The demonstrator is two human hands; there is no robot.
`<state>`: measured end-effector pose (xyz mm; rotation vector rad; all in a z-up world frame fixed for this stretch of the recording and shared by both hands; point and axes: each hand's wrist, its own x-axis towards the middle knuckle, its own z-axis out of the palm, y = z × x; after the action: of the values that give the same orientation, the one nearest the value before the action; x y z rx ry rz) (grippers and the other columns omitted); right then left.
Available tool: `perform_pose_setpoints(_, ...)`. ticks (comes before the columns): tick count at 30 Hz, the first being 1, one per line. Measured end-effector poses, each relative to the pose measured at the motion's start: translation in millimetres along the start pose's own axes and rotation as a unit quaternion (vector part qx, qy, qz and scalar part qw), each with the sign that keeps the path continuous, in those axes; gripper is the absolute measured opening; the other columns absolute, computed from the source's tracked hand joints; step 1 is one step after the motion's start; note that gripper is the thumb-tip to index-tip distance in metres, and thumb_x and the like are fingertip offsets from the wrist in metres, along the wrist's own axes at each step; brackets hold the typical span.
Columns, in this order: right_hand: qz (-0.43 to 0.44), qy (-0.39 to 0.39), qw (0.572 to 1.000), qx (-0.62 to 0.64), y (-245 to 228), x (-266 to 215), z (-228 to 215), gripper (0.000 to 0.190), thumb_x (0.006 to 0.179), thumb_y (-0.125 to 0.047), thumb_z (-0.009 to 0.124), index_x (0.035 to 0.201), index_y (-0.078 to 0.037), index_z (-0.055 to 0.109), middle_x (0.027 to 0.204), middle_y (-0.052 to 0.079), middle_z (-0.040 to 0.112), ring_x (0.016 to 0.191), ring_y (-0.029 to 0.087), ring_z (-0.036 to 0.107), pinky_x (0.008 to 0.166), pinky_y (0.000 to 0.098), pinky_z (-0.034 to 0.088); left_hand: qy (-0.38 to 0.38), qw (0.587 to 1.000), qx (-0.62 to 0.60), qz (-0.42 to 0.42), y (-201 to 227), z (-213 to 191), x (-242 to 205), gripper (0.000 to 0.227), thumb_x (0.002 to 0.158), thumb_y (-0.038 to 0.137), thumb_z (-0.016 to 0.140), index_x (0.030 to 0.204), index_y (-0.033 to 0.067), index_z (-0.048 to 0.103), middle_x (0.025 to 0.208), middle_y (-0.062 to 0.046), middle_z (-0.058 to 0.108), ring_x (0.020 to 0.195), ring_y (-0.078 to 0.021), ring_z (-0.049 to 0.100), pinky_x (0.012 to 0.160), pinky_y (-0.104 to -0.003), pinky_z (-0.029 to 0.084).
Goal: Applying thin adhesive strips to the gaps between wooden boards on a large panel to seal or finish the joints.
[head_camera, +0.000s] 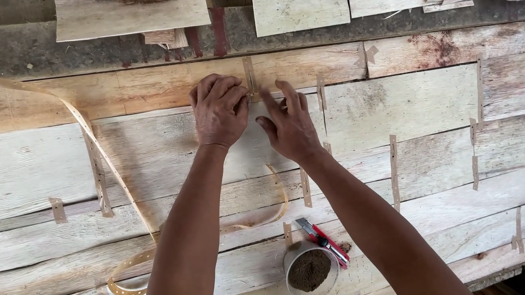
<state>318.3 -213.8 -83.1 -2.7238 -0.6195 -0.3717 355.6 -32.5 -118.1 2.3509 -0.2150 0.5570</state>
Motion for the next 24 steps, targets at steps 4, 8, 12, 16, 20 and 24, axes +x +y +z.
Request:
perform_pose_setpoints(4,-0.049,0.012,0.999,-0.013,8.0,-10.1,3.0,0.057,0.103,-0.041,0.060,0.156,-0.023,0.048,0.152,0.015,0.032,0.107,0.026,0.055,0.091,0.0371,0.059,-0.003,1.000,-0.002,0.004,-1.1,0.2,-1.5,0.020,0.075,0.022,0.087,0.088,0.0304,0.075,0.104,0.012,0.069,0.118,-0.0147,0.056,0.103,-0.039,0.039)
perform_pose_setpoints(8,-0.023,0.041,0.996,0.079,12.3,-11.7,2.0,0.055,0.105,-0.034,0.061,0.155,-0.014,0.048,0.156,0.020,0.028,0.109,0.031,0.060,0.083,0.0369,0.063,-0.002,1.000,-0.009,0.001,0.6,-2.6,0.9,0.020,0.074,0.021,0.087,0.088,0.0298,0.075,0.104,0.012,0.069,0.118,-0.0150,0.057,0.102,-0.040,0.039)
perform_pose_setpoints(12,-0.058,0.034,0.997,0.023,17.3,-13.4,7.9,0.042,0.104,-0.038,0.062,0.143,-0.022,0.064,0.154,0.015,0.033,0.109,0.025,0.057,0.089,0.0352,0.063,-0.001,1.000,-0.001,0.005,4.6,-4.8,0.2,0.020,0.075,0.019,0.086,0.086,0.0311,0.074,0.104,0.012,0.068,0.119,-0.0147,0.056,0.102,-0.040,0.038)
perform_pose_setpoints(16,-0.045,0.033,0.998,-0.018,17.1,-5.3,14.7,0.042,0.103,-0.039,0.061,0.143,-0.026,0.063,0.154,0.012,0.033,0.101,0.024,0.054,0.088,0.0380,0.060,-0.011,1.000,0.010,0.001,4.5,-3.7,0.2,0.019,0.077,0.021,0.084,0.087,0.0341,0.076,0.106,0.013,0.066,0.121,-0.0155,0.055,0.102,-0.041,0.038)
perform_pose_setpoints(20,-0.002,0.039,0.999,-0.009,9.3,4.0,8.6,0.048,0.102,-0.037,0.065,0.148,-0.022,0.058,0.154,0.012,0.030,0.098,0.023,0.054,0.089,0.0391,0.059,-0.016,1.000,0.017,-0.002,3.5,-2.6,-0.2,0.019,0.077,0.022,0.085,0.088,0.0348,0.076,0.107,0.013,0.064,0.122,-0.0147,0.054,0.102,-0.041,0.037)
perform_pose_setpoints(24,0.039,0.057,0.996,0.057,2.3,3.1,0.6,0.057,0.105,-0.030,0.063,0.159,-0.021,0.045,0.157,0.014,0.027,0.100,0.028,0.057,0.091,0.0411,0.059,-0.014,1.000,0.014,-0.005,7.0,-5.2,1.5,0.015,0.082,0.023,0.083,0.088,0.0348,0.075,0.107,0.013,0.063,0.122,-0.0148,0.054,0.102,-0.040,0.038)
